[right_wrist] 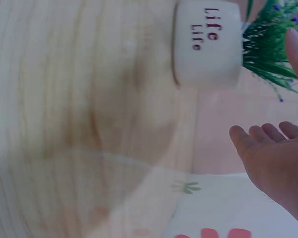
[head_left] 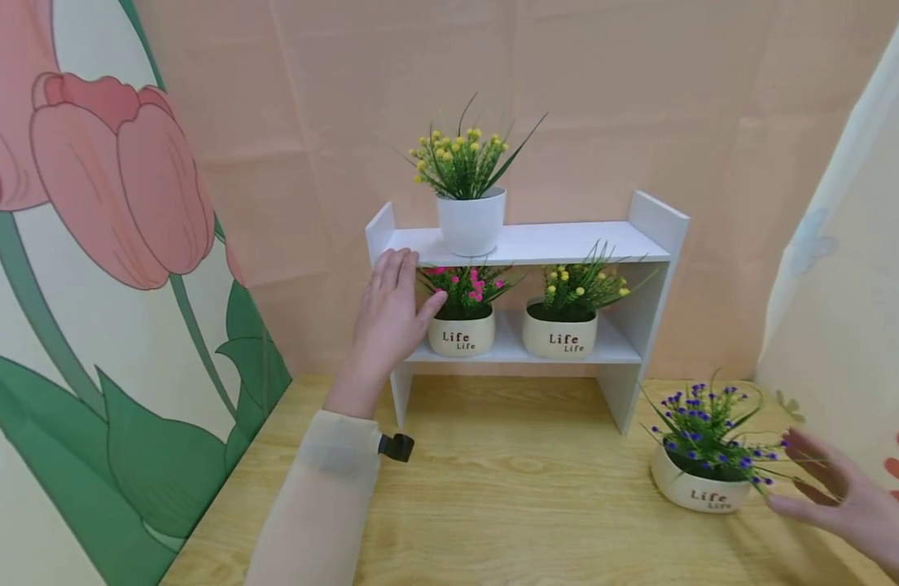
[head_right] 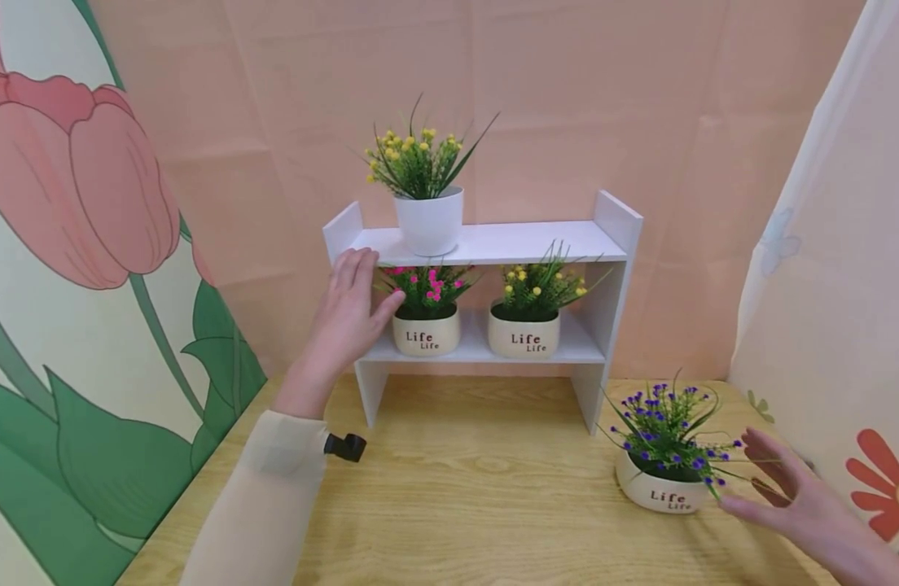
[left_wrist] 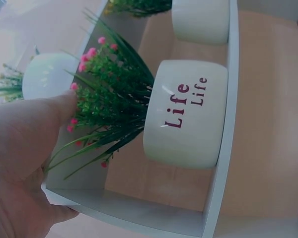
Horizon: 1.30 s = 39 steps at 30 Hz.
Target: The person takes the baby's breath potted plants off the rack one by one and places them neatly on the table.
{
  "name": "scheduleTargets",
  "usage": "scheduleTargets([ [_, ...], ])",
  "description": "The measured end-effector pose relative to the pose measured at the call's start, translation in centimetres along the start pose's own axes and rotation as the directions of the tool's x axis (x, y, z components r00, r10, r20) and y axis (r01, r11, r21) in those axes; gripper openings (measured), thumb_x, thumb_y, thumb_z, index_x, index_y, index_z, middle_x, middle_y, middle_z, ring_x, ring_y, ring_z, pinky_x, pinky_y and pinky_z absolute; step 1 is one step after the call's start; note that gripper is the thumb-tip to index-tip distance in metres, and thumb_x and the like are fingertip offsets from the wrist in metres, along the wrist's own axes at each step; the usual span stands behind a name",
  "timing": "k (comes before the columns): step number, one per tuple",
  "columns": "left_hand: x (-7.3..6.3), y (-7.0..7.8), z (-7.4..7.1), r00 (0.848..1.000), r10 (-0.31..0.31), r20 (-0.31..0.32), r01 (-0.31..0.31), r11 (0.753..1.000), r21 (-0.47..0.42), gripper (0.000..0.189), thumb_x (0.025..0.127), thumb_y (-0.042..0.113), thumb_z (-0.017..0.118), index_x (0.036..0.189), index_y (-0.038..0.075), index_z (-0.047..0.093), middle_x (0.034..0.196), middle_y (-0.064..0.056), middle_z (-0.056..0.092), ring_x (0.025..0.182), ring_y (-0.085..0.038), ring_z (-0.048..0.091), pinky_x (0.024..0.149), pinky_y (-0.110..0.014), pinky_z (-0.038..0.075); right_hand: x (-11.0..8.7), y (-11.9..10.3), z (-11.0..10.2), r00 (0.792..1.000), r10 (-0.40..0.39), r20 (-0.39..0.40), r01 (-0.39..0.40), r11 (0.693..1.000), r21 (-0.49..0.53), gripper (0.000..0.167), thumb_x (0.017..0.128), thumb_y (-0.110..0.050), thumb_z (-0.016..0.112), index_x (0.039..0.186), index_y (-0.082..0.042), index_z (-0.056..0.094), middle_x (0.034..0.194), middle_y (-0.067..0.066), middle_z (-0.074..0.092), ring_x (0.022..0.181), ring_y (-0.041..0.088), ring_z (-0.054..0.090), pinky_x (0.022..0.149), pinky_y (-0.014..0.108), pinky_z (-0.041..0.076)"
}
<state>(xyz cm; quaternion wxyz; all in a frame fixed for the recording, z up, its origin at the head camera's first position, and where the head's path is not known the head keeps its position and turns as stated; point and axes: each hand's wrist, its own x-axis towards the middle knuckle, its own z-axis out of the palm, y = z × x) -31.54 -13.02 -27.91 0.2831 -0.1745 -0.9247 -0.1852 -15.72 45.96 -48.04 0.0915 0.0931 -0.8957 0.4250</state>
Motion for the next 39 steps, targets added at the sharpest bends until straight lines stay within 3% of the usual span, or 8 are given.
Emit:
scheduleTargets([
  [4,0.0,-0.1,0.0,1.000,-0.001,-0.003,0.001,1.000,-0.002,0.083,0.113,0.053,0.058,0.172,0.003,0.030,0.178,-0.017,0.030,0.169,-0.033,0.013,0.137,-0.050,0.015,0.1,-0.3,-0.6,0.997,-0.063,-0.035,0.062,0.998,-0.027,0.108,0.106,0.007,0.068,0.177,-0.024,-0.006,0.159,-0.033,0.020,0.122,-0.035,0.031,0.088,-0.005,0.037],
  [11,-0.1,-0.3,-0.1,1.000,-0.008,0.001,0.008,1.000,0.000,0.083,0.113,0.054,0.058,0.172,0.003,0.030,0.178,-0.018,0.029,0.169,-0.034,0.012,0.137,-0.051,0.014,0.8,-2.2,-1.2,0.977,-0.199,-0.073,0.199,0.980,-0.004,0.118,0.095,0.024,0.069,0.178,-0.029,0.006,0.168,-0.030,0.022,0.132,-0.031,0.034,0.095,-0.004,0.037],
  [14,-0.1,-0.3,-0.1,1.000,-0.005,0.005,0.005,1.000,0.005,0.083,0.113,0.054,0.057,0.172,0.003,0.029,0.178,-0.018,0.029,0.169,-0.034,0.012,0.137,-0.051,0.014,1.4,-3.6,-1.6,0.963,-0.254,-0.092,0.255,0.967,0.001,0.121,0.089,0.029,0.070,0.179,-0.025,0.010,0.173,-0.026,0.023,0.137,-0.027,0.035,0.097,-0.003,0.037],
  [24,0.0,-0.3,0.1,1.000,0.007,0.002,-0.007,1.000,-0.001,0.083,0.113,0.053,0.058,0.171,0.002,0.031,0.177,-0.018,0.030,0.168,-0.035,0.013,0.137,-0.048,0.011,3.5,-9.4,-3.0,0.936,-0.335,-0.108,0.342,0.938,0.051,0.119,0.086,0.034,0.067,0.178,-0.019,0.014,0.180,-0.013,0.024,0.143,-0.020,0.037,0.101,-0.001,0.038],
  [27,0.0,-0.2,0.1,1.000,0.012,-0.002,-0.012,1.000,-0.002,0.082,0.113,0.053,0.058,0.171,0.002,0.031,0.177,-0.019,0.030,0.168,-0.035,0.014,0.137,-0.049,0.012,4.0,-11.4,-3.3,0.944,-0.318,-0.090,0.322,0.946,0.037,0.118,0.089,0.030,0.069,0.179,-0.021,0.012,0.181,-0.012,0.021,0.143,-0.021,0.036,0.101,-0.001,0.038],
  [34,0.0,0.0,0.0,1.000,0.018,-0.013,-0.018,1.000,0.003,0.082,0.113,0.053,0.058,0.171,0.002,0.032,0.176,-0.018,0.031,0.168,-0.035,0.015,0.137,-0.050,0.015,5.0,-16.8,-3.4,0.988,-0.154,-0.005,0.154,0.987,-0.050,0.108,0.105,0.003,0.072,0.177,-0.039,0.004,0.183,-0.016,0.005,0.149,-0.016,0.024,0.100,0.001,0.034],
  [37,0.1,0.0,0.0,1.000,0.012,-0.011,-0.012,1.000,0.006,0.082,0.113,0.053,0.059,0.171,0.002,0.032,0.176,-0.018,0.031,0.168,-0.035,0.015,0.137,-0.050,0.015,5.3,-18.9,-3.2,0.995,-0.102,0.003,0.102,0.992,-0.074,0.103,0.108,-0.009,0.073,0.176,-0.046,0.004,0.182,-0.018,0.005,0.152,-0.013,0.022,0.101,0.000,0.029],
  [39,0.1,0.0,0.1,1.000,0.006,-0.007,-0.006,1.000,0.004,0.082,0.113,0.052,0.059,0.171,0.003,0.031,0.176,-0.017,0.031,0.168,-0.034,0.015,0.137,-0.051,0.015,5.8,-19.9,-2.9,0.993,-0.114,0.000,0.114,0.991,-0.065,0.103,0.108,-0.009,0.073,0.177,-0.043,0.005,0.183,-0.015,0.006,0.154,-0.010,0.022,0.103,-0.001,0.029],
])
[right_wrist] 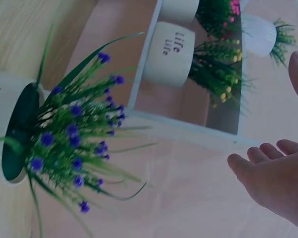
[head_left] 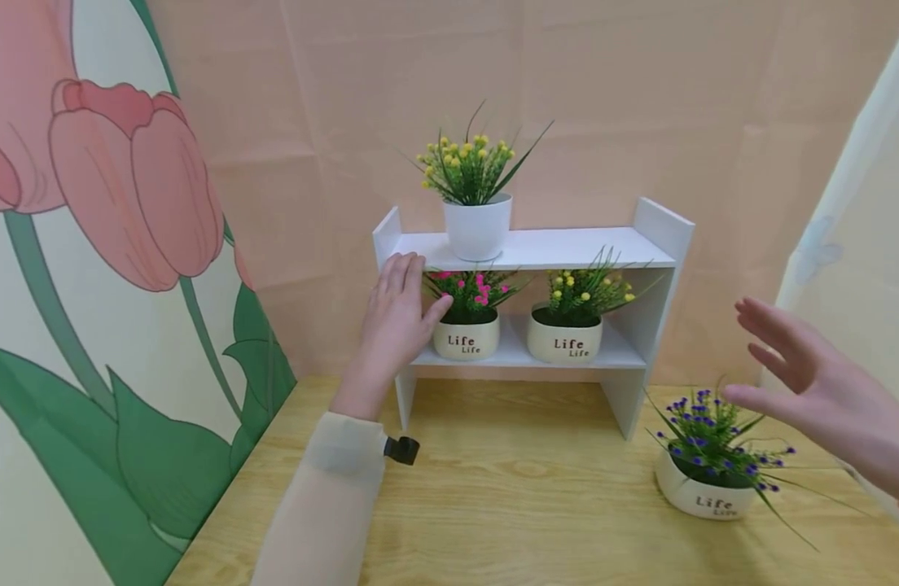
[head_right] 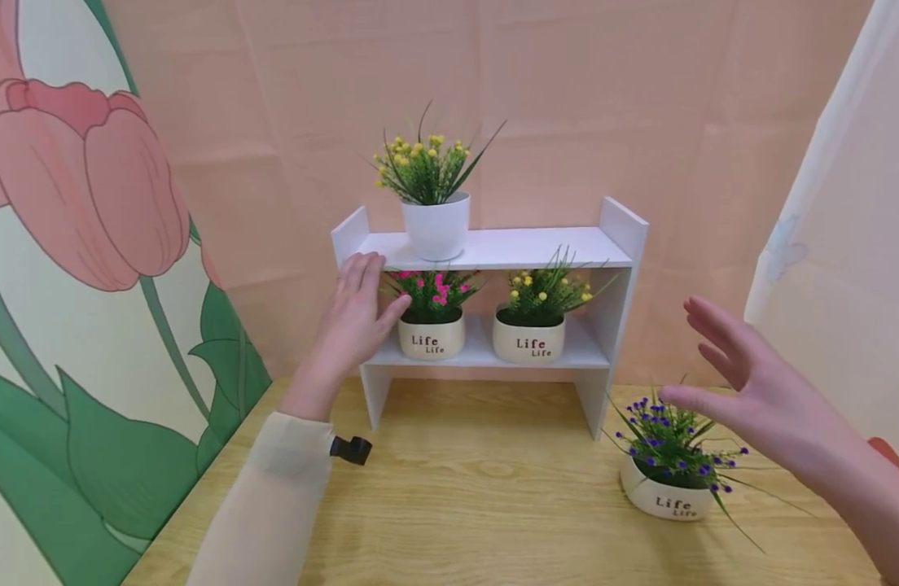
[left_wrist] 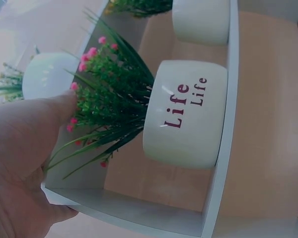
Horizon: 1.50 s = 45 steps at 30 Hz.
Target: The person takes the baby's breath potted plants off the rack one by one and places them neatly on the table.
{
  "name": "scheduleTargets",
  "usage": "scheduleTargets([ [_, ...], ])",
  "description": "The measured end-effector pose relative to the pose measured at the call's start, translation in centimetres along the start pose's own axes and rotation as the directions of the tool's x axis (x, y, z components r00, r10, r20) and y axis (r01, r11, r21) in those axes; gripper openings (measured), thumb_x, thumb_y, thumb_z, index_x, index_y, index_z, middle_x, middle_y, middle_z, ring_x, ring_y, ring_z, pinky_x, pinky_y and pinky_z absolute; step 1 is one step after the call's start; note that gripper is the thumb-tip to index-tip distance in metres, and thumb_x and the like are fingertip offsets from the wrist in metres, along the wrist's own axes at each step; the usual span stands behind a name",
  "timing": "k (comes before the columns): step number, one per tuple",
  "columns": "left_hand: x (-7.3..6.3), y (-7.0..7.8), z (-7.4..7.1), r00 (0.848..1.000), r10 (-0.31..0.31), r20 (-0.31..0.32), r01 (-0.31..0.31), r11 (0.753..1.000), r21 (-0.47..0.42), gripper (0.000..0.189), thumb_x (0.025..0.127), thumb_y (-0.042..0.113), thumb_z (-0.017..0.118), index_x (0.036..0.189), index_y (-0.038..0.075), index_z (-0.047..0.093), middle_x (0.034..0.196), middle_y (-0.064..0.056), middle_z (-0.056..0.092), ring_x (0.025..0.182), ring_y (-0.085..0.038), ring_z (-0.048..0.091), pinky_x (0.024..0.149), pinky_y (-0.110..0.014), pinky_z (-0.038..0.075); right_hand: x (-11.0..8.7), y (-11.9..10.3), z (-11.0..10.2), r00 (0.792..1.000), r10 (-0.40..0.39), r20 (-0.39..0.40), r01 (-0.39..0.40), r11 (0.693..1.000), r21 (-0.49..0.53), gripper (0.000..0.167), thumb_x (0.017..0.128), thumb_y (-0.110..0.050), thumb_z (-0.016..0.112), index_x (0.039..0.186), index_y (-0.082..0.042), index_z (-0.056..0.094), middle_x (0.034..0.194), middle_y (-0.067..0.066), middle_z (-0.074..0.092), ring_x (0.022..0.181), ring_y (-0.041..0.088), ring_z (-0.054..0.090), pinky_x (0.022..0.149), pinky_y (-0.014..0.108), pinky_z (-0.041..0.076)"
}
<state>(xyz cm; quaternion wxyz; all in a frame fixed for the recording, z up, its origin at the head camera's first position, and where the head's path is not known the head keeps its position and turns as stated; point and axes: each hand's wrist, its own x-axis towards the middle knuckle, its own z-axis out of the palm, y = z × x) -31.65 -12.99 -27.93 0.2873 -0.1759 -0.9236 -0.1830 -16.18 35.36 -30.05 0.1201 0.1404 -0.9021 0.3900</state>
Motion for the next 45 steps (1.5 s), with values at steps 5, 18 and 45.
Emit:
scheduleTargets([
  [5,0.0,0.0,0.1,1.000,0.004,0.002,-0.004,1.000,0.002,0.082,0.113,0.054,0.058,0.172,0.003,0.031,0.177,-0.017,0.030,0.168,-0.034,0.014,0.137,-0.050,0.015,1.7,-1.9,0.7,0.998,-0.055,-0.011,0.055,0.998,0.037,0.106,0.105,-0.003,0.075,0.178,-0.038,0.007,0.184,-0.009,0.010,0.157,-0.002,0.026,0.103,0.002,0.037],
  [18,-0.1,0.0,-0.1,1.000,0.003,0.006,-0.003,1.000,0.010,0.081,0.113,0.052,0.058,0.171,0.002,0.031,0.177,-0.018,0.030,0.168,-0.035,0.014,0.137,-0.048,0.012,6.9,-8.9,3.0,0.991,-0.127,0.035,0.124,0.988,0.089,0.112,0.098,-0.008,0.085,0.179,-0.033,0.011,0.184,0.005,0.015,0.161,0.055,0.023,0.103,0.002,0.039],
  [45,-0.2,0.0,-0.1,1.000,0.004,0.004,-0.004,1.000,-0.007,0.081,0.113,0.052,0.059,0.172,0.003,0.031,0.177,-0.018,0.031,0.168,-0.034,0.014,0.137,-0.048,0.012,17.5,-17.1,5.8,0.986,-0.161,0.053,0.162,0.986,-0.024,0.116,0.097,-0.037,0.089,0.179,-0.017,0.009,0.183,0.015,0.015,0.161,0.052,0.027,0.128,0.067,0.030],
])
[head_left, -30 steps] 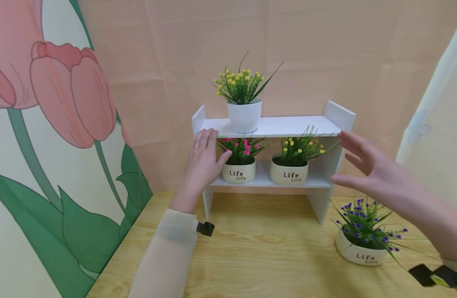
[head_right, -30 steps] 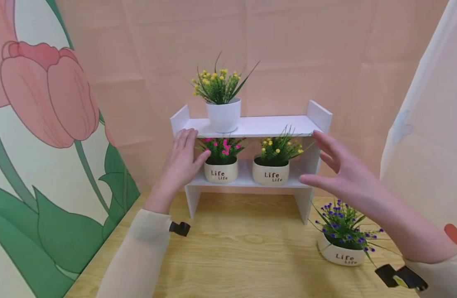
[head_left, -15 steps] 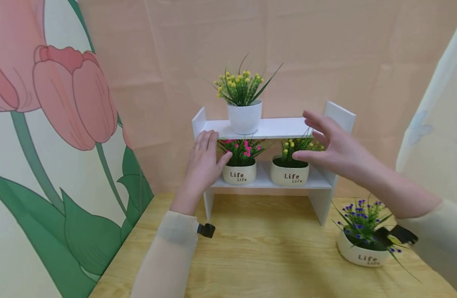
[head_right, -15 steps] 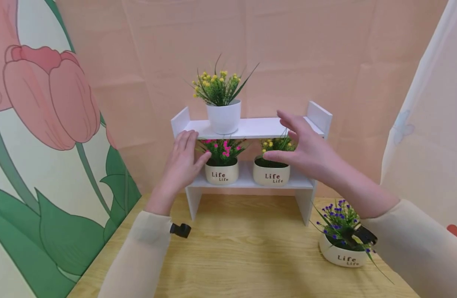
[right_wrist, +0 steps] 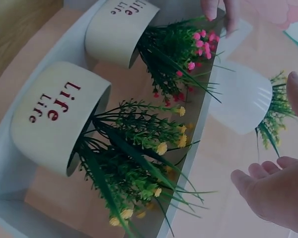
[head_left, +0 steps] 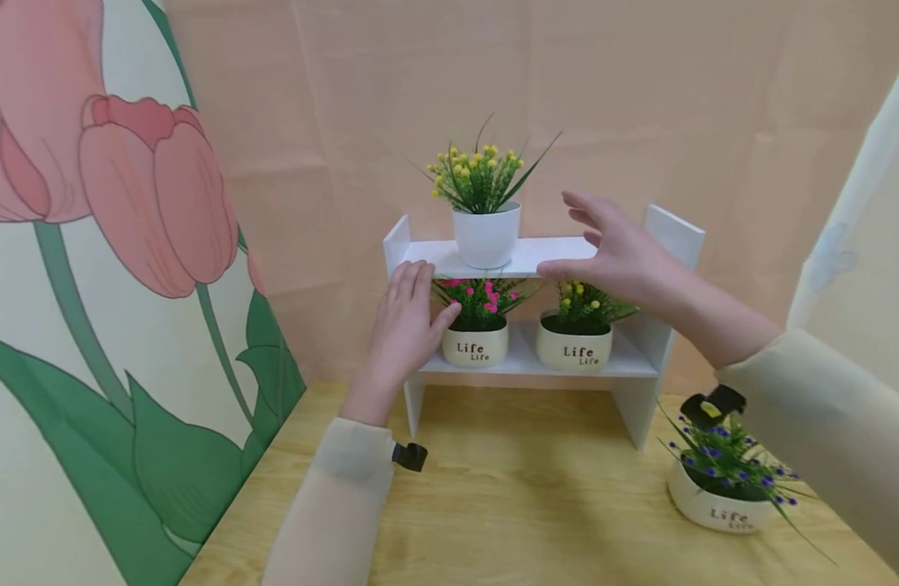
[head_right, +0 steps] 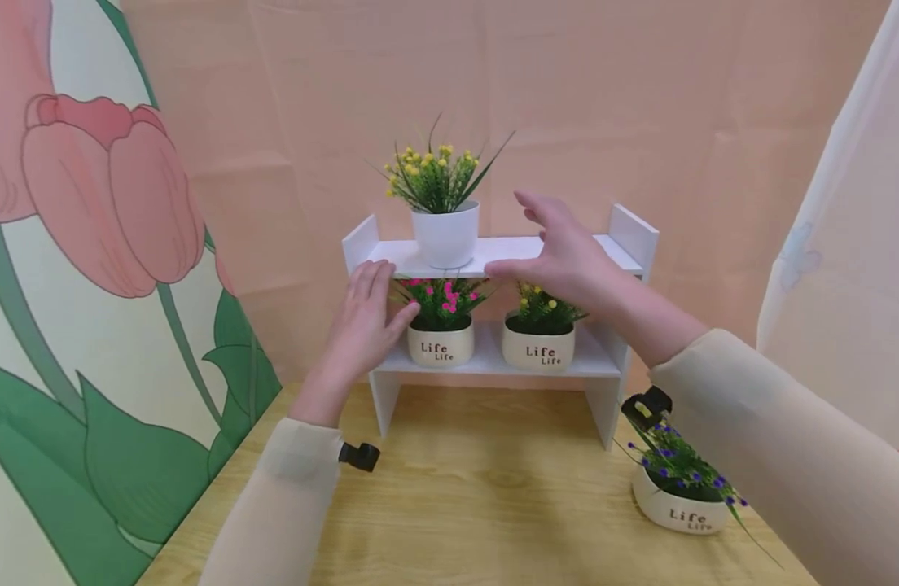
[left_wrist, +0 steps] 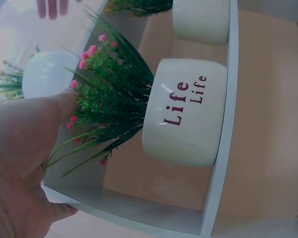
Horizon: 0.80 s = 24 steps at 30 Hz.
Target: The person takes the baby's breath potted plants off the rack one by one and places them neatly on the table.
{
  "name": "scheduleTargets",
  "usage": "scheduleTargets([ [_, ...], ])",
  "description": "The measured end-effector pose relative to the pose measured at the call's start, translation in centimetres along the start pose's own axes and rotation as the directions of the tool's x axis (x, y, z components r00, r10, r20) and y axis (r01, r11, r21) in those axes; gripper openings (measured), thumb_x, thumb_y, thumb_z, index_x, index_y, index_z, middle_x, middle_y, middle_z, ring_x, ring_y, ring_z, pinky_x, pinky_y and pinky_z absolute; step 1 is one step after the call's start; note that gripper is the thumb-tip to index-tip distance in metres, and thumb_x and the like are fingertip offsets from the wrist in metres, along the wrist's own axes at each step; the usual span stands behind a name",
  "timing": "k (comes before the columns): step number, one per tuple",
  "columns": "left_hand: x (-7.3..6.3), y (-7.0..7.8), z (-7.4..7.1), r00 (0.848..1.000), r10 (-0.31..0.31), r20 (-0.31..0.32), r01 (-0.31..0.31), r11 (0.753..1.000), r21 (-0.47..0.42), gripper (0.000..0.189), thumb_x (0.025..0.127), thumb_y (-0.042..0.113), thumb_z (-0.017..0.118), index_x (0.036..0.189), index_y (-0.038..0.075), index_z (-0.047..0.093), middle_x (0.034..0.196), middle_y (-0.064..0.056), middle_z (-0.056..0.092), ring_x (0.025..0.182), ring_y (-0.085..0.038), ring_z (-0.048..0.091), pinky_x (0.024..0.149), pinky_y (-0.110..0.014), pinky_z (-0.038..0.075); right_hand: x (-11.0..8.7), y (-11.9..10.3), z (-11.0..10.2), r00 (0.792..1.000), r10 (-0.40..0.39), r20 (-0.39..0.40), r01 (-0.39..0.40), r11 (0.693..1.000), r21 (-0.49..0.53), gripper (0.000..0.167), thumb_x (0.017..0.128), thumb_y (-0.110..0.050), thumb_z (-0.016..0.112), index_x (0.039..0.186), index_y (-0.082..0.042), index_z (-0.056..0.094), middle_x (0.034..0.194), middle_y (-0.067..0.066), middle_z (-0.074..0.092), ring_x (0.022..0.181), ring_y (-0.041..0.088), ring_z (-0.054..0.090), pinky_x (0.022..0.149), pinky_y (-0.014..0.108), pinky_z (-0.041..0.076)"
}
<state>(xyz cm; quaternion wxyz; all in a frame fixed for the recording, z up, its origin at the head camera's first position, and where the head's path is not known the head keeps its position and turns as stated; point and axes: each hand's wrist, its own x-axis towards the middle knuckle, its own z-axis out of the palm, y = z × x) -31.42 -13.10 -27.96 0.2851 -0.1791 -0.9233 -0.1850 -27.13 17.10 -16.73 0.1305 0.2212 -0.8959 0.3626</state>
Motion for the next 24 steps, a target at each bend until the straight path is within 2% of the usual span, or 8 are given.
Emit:
scheduleTargets([
  [4,-0.1,-0.1,0.1,1.000,0.007,-0.004,-0.007,1.000,0.004,0.082,0.113,0.052,0.059,0.172,0.003,0.031,0.177,-0.018,0.031,0.168,-0.034,0.015,0.137,-0.049,0.013,1.2,-0.3,0.4,1.000,0.025,0.006,-0.025,1.000,0.003,0.116,0.097,-0.040,0.089,0.179,-0.018,0.009,0.183,0.016,0.016,0.160,0.055,0.029,0.127,0.069,0.031],
  [9,-0.1,-0.1,0.0,1.000,0.007,-0.004,-0.007,1.000,0.003,0.081,0.113,0.052,0.059,0.172,0.003,0.030,0.177,-0.017,0.030,0.168,-0.034,0.014,0.137,-0.048,0.012,2.5,-0.9,0.7,1.000,0.016,0.011,-0.016,0.999,0.032,0.114,0.098,-0.040,0.087,0.179,-0.015,0.011,0.182,0.016,0.018,0.160,0.054,0.028,0.128,0.067,0.031],
  [17,-0.2,-0.2,0.0,1.000,0.003,0.000,-0.003,1.000,0.000,0.080,0.114,0.051,0.058,0.172,0.003,0.029,0.177,-0.017,0.029,0.168,-0.034,0.013,0.137,-0.049,0.012,4.2,-1.3,1.5,0.999,0.036,0.020,-0.037,0.999,0.019,0.112,0.099,-0.042,0.086,0.179,-0.014,0.012,0.184,0.009,0.017,0.167,0.036,0.021,0.131,0.064,0.028],
  [24,-0.1,-0.3,0.1,1.000,0.006,0.002,-0.006,1.000,0.000,0.080,0.114,0.051,0.058,0.172,0.003,0.030,0.177,-0.016,0.030,0.168,-0.034,0.014,0.137,-0.050,0.014,5.5,-1.7,2.2,0.998,0.053,0.014,-0.054,0.998,0.025,0.111,0.099,-0.039,0.086,0.177,-0.004,0.013,0.183,0.012,0.017,0.167,0.037,0.022,0.133,0.060,0.024],
])
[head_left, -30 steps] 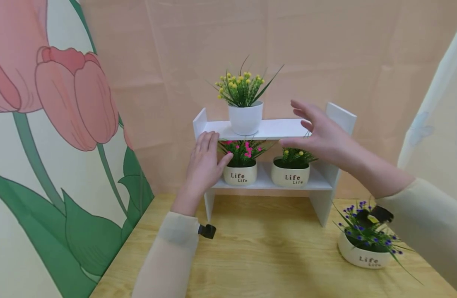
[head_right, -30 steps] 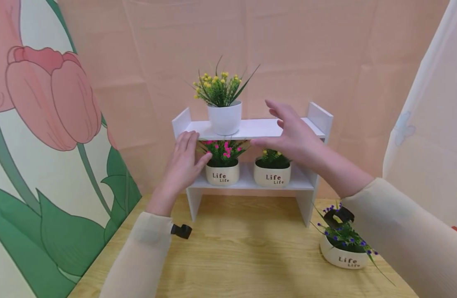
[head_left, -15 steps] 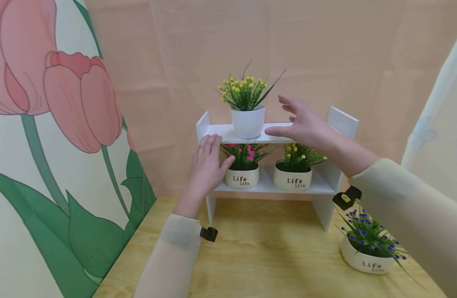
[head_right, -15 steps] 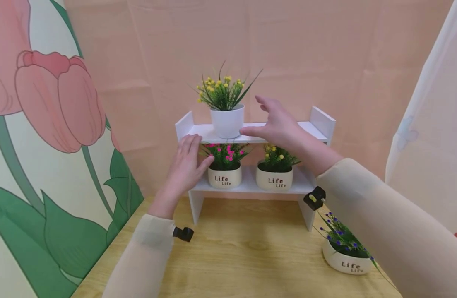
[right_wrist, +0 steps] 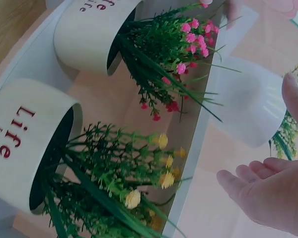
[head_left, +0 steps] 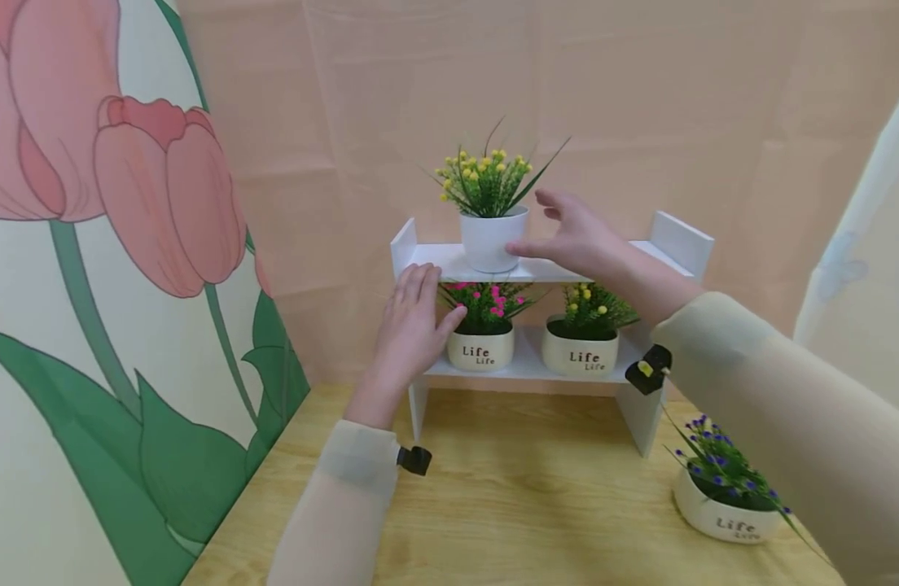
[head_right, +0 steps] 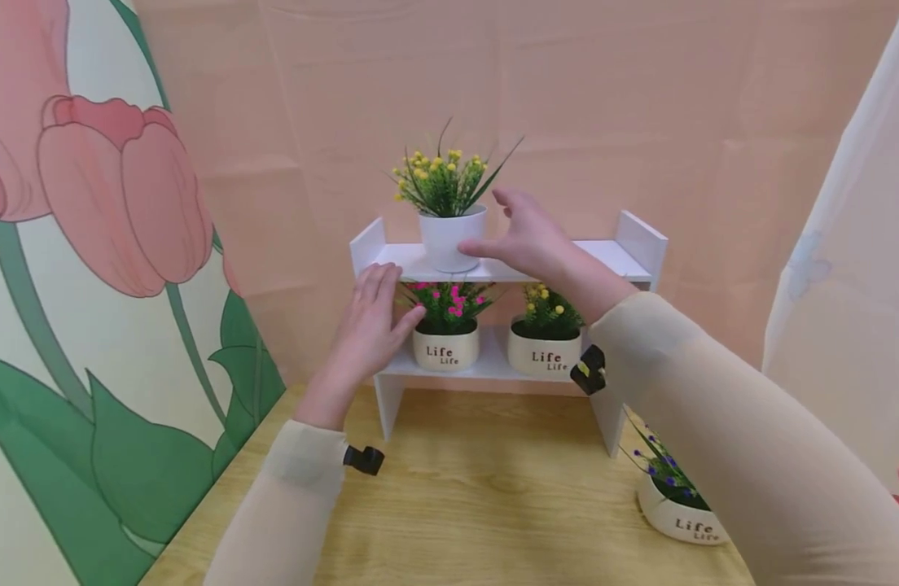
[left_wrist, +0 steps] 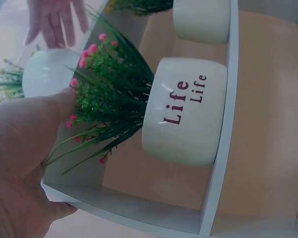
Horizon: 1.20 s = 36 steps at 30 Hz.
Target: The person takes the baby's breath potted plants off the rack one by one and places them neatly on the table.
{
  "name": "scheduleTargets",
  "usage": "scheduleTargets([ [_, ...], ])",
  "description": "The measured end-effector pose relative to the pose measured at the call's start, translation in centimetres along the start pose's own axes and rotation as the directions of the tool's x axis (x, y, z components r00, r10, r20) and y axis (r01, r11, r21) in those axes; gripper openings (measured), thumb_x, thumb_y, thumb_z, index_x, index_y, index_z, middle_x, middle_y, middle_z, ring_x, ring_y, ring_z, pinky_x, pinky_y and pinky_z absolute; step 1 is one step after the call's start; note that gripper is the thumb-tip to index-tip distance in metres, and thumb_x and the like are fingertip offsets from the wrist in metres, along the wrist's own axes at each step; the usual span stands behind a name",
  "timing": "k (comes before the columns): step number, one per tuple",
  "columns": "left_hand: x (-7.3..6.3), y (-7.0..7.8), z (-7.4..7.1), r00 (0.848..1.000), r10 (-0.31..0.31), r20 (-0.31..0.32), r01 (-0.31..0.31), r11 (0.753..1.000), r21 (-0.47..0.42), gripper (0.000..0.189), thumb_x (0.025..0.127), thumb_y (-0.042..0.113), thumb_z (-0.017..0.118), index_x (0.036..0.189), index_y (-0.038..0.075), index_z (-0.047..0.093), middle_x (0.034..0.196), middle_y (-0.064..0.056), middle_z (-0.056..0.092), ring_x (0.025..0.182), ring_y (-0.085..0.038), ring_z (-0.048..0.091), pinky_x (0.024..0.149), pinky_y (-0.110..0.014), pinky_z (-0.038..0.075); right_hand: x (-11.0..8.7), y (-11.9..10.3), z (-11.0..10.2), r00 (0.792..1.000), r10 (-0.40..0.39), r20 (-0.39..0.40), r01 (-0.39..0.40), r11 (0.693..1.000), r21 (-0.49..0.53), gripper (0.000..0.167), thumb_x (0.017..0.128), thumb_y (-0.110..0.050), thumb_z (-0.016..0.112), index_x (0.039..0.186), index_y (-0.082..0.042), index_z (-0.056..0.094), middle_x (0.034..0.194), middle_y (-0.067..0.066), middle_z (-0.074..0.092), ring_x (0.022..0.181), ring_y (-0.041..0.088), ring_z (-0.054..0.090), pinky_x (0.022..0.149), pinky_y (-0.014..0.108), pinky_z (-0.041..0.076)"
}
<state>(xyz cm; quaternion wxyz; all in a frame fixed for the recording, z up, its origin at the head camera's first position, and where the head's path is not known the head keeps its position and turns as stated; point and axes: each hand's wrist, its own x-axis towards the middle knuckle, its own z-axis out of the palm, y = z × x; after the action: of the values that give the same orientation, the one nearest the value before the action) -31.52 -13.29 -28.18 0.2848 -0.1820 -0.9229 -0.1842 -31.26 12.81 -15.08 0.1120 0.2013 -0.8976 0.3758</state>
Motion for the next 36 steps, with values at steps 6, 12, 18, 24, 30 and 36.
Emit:
scheduleTargets([
  [6,-0.1,-0.1,-0.2,1.000,0.006,0.006,-0.006,1.000,-0.001,0.079,0.114,0.051,0.058,0.172,0.004,0.030,0.177,-0.016,0.030,0.168,-0.033,0.015,0.137,-0.050,0.015,0.5,-0.7,0.8,1.000,0.022,0.007,-0.022,0.999,0.028,0.114,0.099,-0.042,0.085,0.176,-0.003,0.011,0.183,0.015,0.016,0.166,0.038,0.023,0.133,0.059,0.024],
  [12,0.0,0.1,-0.1,1.000,0.002,0.008,-0.002,1.000,0.000,0.080,0.114,0.052,0.057,0.172,0.005,0.029,0.178,-0.014,0.028,0.168,-0.032,0.013,0.136,-0.051,0.016,1.2,-1.0,1.4,1.000,0.010,0.018,-0.012,0.993,0.119,0.102,0.100,-0.035,0.086,0.175,-0.004,0.023,0.179,0.017,0.030,0.164,0.039,0.028,0.132,0.059,0.026],
  [18,0.0,-0.1,-0.1,1.000,0.002,0.006,-0.002,1.000,0.011,0.080,0.114,0.052,0.057,0.172,0.006,0.030,0.178,-0.014,0.029,0.168,-0.032,0.014,0.136,-0.051,0.017,1.8,-1.3,2.2,1.000,0.023,0.018,-0.026,0.977,0.213,0.095,0.101,-0.031,0.085,0.172,-0.003,0.028,0.166,0.022,0.048,0.155,0.039,0.043,0.128,0.055,0.036],
  [24,0.1,-0.1,-0.1,1.000,-0.003,0.005,0.003,1.000,0.014,0.078,0.114,0.051,0.057,0.172,0.006,0.030,0.177,-0.014,0.029,0.168,-0.032,0.015,0.136,-0.052,0.019,2.1,-1.4,2.3,0.999,0.048,0.016,-0.050,0.975,0.214,0.100,0.100,-0.035,0.086,0.173,-0.005,0.025,0.161,0.023,0.051,0.148,0.039,0.050,0.126,0.056,0.038],
  [30,0.2,-0.1,0.0,1.000,-0.008,0.012,0.008,1.000,0.023,0.078,0.114,0.052,0.056,0.172,0.006,0.030,0.177,-0.013,0.029,0.168,-0.031,0.014,0.136,-0.050,0.017,2.5,-1.2,2.4,0.997,0.068,0.023,-0.072,0.972,0.225,0.103,0.100,-0.038,0.085,0.173,-0.004,0.022,0.163,0.023,0.049,0.150,0.040,0.047,0.128,0.056,0.035],
  [36,0.1,0.0,0.0,1.000,-0.011,0.020,0.010,1.000,0.023,0.078,0.114,0.052,0.056,0.172,0.007,0.029,0.177,-0.013,0.028,0.168,-0.032,0.014,0.136,-0.050,0.017,2.7,-1.1,2.6,0.998,0.053,0.027,-0.058,0.974,0.221,0.100,0.101,-0.041,0.084,0.173,-0.005,0.024,0.164,0.021,0.049,0.150,0.039,0.047,0.127,0.056,0.036],
])
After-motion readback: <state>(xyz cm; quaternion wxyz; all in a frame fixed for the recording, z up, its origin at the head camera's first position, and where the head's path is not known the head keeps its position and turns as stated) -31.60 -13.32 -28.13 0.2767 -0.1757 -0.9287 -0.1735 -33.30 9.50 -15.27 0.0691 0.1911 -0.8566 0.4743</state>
